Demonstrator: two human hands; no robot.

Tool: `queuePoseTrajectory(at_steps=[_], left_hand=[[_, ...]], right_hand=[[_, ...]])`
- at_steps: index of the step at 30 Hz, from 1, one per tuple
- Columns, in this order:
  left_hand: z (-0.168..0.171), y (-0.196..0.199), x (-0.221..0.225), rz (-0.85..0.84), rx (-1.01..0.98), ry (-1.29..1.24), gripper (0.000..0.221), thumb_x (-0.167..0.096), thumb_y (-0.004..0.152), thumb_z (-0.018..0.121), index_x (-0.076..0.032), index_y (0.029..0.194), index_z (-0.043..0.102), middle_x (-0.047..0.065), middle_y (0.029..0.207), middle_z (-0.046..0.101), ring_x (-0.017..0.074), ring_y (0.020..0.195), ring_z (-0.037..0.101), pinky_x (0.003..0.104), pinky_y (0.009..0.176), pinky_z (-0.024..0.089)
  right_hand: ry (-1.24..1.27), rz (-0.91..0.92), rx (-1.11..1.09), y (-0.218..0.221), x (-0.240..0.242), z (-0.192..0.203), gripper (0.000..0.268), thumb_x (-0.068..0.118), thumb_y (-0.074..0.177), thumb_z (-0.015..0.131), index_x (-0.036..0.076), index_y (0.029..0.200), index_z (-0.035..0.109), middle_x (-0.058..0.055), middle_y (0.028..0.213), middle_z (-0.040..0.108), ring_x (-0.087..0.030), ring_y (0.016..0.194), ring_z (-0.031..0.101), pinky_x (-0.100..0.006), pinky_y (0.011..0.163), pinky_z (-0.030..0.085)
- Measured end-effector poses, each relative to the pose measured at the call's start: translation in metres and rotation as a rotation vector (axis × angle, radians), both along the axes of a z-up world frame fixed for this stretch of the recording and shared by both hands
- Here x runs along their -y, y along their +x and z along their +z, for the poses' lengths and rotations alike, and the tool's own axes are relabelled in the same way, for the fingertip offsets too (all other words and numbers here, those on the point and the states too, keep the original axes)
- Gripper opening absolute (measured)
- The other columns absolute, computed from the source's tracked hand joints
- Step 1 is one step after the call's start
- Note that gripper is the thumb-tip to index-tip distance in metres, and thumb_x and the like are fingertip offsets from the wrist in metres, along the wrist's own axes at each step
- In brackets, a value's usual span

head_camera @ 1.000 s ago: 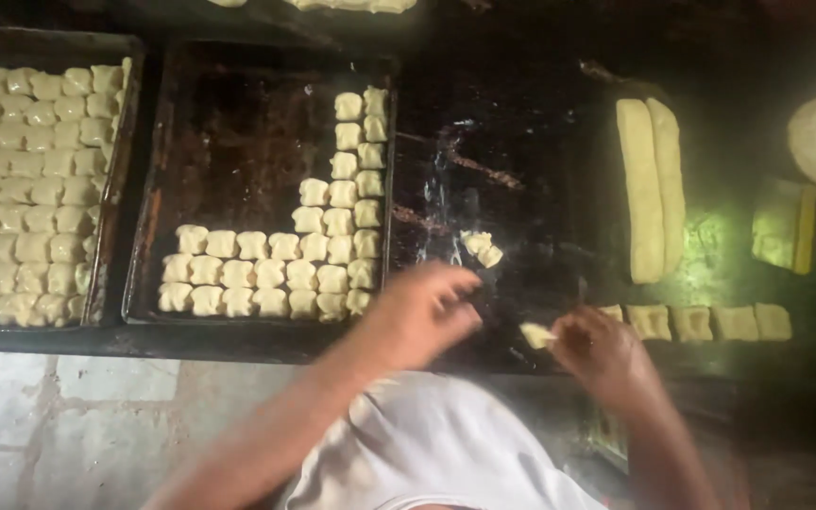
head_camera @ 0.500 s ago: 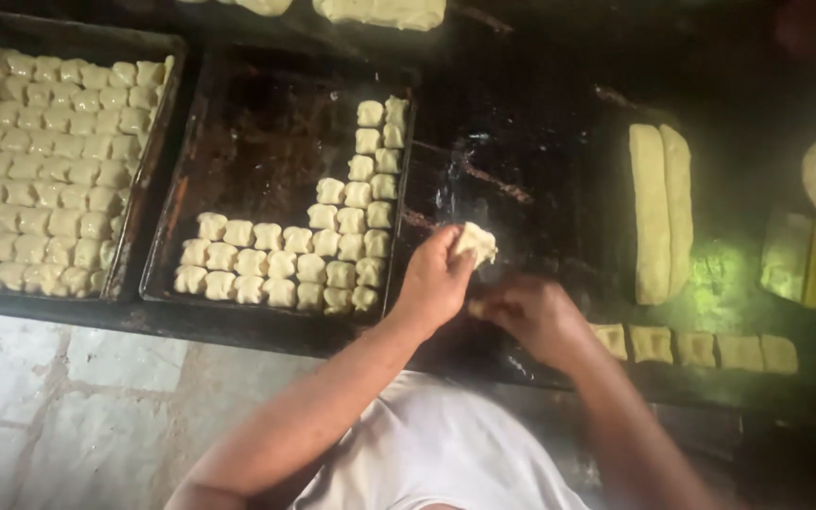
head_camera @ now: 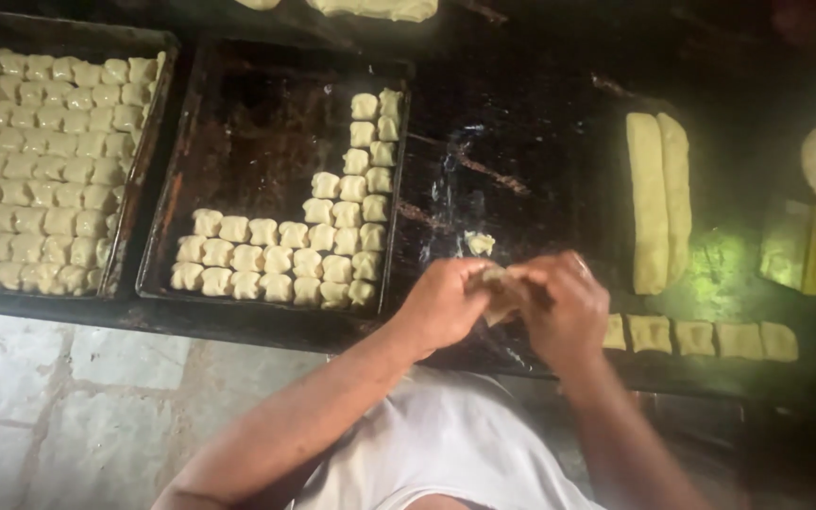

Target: Shaping and folding small portions of dough and arranging them on baking trays in a commercial kitchen setting.

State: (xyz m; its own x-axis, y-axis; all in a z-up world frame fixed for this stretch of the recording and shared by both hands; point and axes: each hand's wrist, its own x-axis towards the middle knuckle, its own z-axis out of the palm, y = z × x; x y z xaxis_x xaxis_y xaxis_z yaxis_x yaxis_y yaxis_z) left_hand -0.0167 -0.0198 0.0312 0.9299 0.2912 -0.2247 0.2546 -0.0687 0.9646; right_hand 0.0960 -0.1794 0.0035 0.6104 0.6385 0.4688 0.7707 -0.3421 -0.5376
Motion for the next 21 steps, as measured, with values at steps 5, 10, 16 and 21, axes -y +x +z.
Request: queuePoseTrajectory(at_steps=[5,10,16,21], left_hand=[[0.003,-0.002,-0.014,0.098,0.027,-0.462,0.023,-0.011,0.101,0.054,-0.004,0.113,0.073,0.006,0.095,0.075,0.0102,0.078,0.070,0.027,0.071,0.058],[0.012,-0.013,-0.016,0.109,0.122,-0.322,0.013,-0.010,0.102,0.057,-0.004,0.112,0.065,0.007,0.095,0.073,0.0091,0.079,0.071,0.026,0.072,0.059],[0.018,-0.021,-0.012,-0.042,0.365,0.059,0.007,-0.006,0.098,0.068,-0.003,0.102,0.063,0.006,0.093,0.073,0.0078,0.083,0.069,0.026,0.073,0.058],[0.022,-0.024,-0.013,0.046,0.339,0.051,0.021,-0.009,0.092,0.077,-0.001,0.095,0.057,0.008,0.089,0.070,0.0089,0.081,0.067,0.028,0.072,0.057]], right_hand=[[0.023,0.169,0.155,-0.027,-0.007,0.025,0.047,0.019,0.066,0.088,0.010,0.111,0.076,-0.013,0.115,0.062,-0.025,0.101,0.062,-0.037,0.081,0.055],[0.039,0.335,0.182,-0.008,0.000,0.022,0.032,0.019,0.075,0.086,0.019,0.107,0.078,-0.006,0.106,0.066,-0.020,0.095,0.062,-0.034,0.076,0.054],[0.265,0.177,-0.964,0.007,-0.015,0.036,0.020,0.018,0.093,0.072,0.007,0.109,0.076,-0.004,0.100,0.069,-0.012,0.086,0.067,-0.028,0.074,0.055],[-0.147,0.052,-0.975,0.026,-0.006,0.051,0.016,0.012,0.082,0.081,0.003,0.093,0.076,-0.009,0.089,0.078,-0.014,0.081,0.070,-0.029,0.075,0.056]])
